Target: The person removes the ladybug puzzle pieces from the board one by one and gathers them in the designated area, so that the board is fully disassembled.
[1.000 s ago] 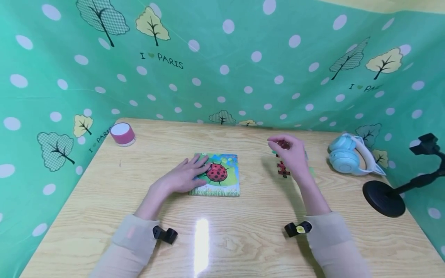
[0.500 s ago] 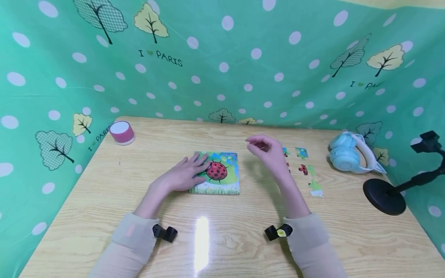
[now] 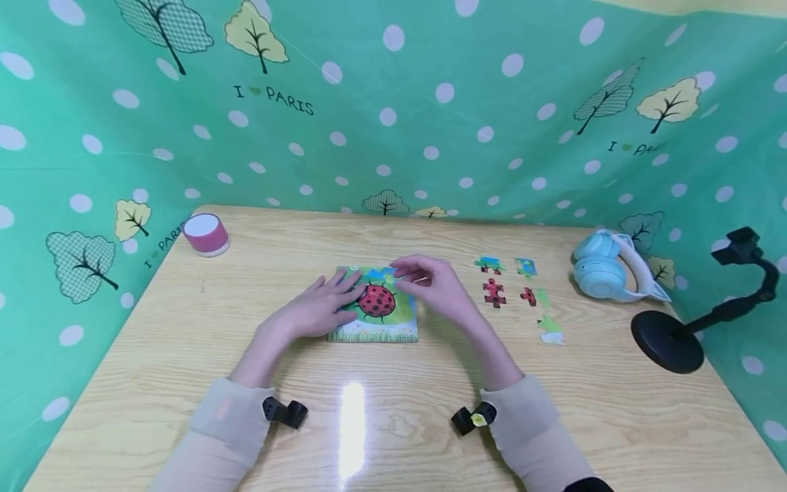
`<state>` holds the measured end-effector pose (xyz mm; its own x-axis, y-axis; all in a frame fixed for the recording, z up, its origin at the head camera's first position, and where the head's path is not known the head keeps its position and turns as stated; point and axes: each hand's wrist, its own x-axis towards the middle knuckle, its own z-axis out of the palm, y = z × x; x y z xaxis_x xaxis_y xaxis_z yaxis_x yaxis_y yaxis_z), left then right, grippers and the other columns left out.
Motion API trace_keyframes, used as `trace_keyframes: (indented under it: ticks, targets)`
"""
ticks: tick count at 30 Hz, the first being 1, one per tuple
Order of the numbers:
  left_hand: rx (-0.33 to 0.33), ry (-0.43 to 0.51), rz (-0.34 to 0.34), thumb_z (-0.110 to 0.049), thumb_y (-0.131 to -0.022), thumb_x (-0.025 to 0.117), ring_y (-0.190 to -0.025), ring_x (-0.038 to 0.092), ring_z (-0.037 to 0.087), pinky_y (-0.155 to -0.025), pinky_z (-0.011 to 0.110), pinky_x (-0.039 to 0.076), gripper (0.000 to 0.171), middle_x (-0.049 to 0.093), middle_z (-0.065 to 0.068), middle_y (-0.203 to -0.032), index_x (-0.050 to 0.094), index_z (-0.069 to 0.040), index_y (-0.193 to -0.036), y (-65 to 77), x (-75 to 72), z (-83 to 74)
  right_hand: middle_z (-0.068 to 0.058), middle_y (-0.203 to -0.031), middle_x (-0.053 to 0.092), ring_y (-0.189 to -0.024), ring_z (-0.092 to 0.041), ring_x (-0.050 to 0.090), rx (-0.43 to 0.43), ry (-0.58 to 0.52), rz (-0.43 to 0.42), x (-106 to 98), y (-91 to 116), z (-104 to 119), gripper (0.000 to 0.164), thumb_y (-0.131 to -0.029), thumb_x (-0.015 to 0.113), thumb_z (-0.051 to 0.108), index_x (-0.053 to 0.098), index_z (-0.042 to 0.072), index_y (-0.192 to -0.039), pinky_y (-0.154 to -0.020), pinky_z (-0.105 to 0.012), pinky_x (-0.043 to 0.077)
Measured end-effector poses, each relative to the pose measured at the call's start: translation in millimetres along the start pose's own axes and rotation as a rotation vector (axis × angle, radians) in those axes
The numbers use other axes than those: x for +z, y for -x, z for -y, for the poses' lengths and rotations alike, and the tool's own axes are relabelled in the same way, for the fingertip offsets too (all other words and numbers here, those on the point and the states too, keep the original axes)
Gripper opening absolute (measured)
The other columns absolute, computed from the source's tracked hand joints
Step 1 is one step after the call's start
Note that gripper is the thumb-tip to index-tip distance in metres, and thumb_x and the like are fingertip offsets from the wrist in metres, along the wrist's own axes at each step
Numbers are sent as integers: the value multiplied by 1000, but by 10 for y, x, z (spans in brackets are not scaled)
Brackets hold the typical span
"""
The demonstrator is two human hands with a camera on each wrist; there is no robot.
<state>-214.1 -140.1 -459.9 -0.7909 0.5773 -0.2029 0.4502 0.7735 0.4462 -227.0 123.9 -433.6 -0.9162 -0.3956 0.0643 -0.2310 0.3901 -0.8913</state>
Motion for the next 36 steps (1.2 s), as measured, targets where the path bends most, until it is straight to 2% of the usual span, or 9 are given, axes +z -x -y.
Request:
trace_keyframes:
  ticks: [5, 10, 17, 21, 26, 36]
  targets:
    - [-5, 5, 4, -37, -108, 50, -162, 0, 39, -130, 63, 5, 63, 8, 9, -175, 28, -13, -163, -8, 3, 8, -18, -122, 73, -106, -25, 70, 17, 29, 92, 74, 0, -10, 45, -93, 75, 9, 65, 5, -136, -97, -42, 59]
    - [-3, 9, 12, -36, -108, 49, -162, 0, 38, -130, 63, 4, 63, 8, 9, -175, 28, -13, -163, -9, -6, 8, -17, -124, 73, -109, -26, 71, 27, 86, 209, 120, 11, -27, 55, -89, 79, 7, 61, 8, -141, -95, -39, 60]
    - [4, 5, 5, -35, -108, 50, -162, 1, 39, -129, 64, 6, 63, 8, 10, -175, 28, -13, -163, -10, 1, 14, -13, -125, 71, -110, -23, 69, 95, 141, 299, 182, 24, 1, 65, -84, 84, 5, 59, 10, -144, -93, -31, 60]
    - [3, 8, 4, -36, -108, 50, -162, 0, 39, -130, 64, 5, 64, 8, 9, -175, 27, -14, -163, -8, 4, 22, -12, -123, 70, -108, -21, 67, 106, 182, 315, 212, 35, 16, 67, -82, 85, 6, 59, 10, -144, -91, -28, 59]
    - [8, 13, -1, -35, -108, 50, -162, 0, 39, -129, 65, 5, 64, 8, 10, -175, 27, -13, -163, -6, 3, 25, -8, -115, 71, -100, -17, 66, 101, 257, 294, 250, 33, 13, 66, -79, 88, 6, 63, 10, -141, -87, -26, 58]
    - [8, 2, 9, -36, -108, 50, -162, 0, 40, -129, 65, 6, 64, 9, 11, -175, 27, -12, -163, -8, -11, 5, -1, -110, 75, -96, -14, 66, 114, 388, 296, 335, 38, 70, 58, -79, 89, 10, 69, 13, -134, -86, -31, 58]
